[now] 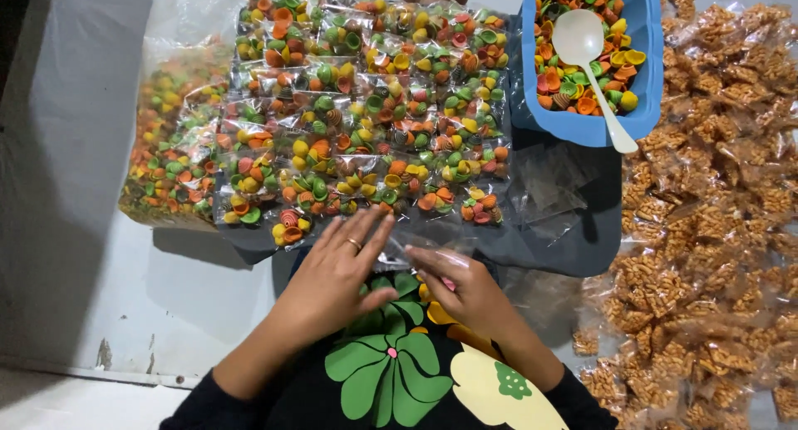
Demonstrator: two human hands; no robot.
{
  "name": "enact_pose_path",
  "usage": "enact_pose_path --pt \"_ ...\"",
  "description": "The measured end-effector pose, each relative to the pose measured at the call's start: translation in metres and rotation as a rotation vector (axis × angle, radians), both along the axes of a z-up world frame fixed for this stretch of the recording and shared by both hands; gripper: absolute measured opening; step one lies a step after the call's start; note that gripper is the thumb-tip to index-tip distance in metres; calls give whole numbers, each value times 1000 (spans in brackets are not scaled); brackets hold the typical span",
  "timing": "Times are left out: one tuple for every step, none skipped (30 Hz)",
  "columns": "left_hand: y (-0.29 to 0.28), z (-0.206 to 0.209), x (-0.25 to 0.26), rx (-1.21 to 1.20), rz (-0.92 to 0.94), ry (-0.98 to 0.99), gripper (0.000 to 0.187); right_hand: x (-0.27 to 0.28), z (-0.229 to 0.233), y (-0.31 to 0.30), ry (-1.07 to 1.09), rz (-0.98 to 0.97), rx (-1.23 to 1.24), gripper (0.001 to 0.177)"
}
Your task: A person is manually packaging colorful snacks into small plastic bags using a spoon.
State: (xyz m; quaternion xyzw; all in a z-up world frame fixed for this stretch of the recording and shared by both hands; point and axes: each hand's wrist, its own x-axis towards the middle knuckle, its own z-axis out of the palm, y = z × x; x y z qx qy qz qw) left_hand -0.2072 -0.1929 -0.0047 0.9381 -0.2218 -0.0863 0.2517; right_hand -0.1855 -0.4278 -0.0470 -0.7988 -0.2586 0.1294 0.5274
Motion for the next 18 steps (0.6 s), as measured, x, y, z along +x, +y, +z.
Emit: enact_pose_path --pt "-2 -1 2 -2 3 0 92 2 2 0 0 3 -2 36" --pt "-3 -2 5 -134 -52 84 96 4 4 0 11 80 -17 34" --pt "-4 -3 7 -264 -109 166 100 5 6 0 20 155 -31 33" --pt "-8 -16 6 -264 -107 166 100 5 5 0 19 157 -31 33" --pt "-11 -30 7 -348 -117 226 95 6 4 0 25 166 -29 32" --pt "-15 -43 8 -432 -127 286 91 6 4 0 31 174 -27 31" --pt "-19 -46 7 -433 -130 285 91 9 3 -3 30 172 -28 31" --pt "-22 -49 6 -503 -80 318 84 11 1 -6 55 179 -30 33" --pt "-26 -52 3 -574 -25 354 78 12 -1 -9 84 189 -32 34" --pt "-26 -55 2 -576 -24 356 78 11 0 -10 86 190 -34 34" --pt "-26 -58 2 -573 -18 348 79 12 2 -11 96 172 -29 34" --pt "-26 -60 1 -570 -12 340 80 12 3 -12 106 154 -24 36" --pt "-25 -60 1 -570 -9 335 80 11 1 -13 103 158 -23 36" --pt "-25 -59 1 -586 -1 356 79 11 -1 -13 107 154 4 36" --pt "-25 -58 1 -601 4 380 78 10 -4 -14 114 148 33 36" --pt "-24 -58 2 -600 4 378 78 11 -5 -14 112 148 33 36" --pt "-24 -59 3 -630 16 401 78 10 -6 -14 106 130 53 37" --pt "-23 -60 3 -660 28 423 77 10 -8 -15 99 111 73 38"
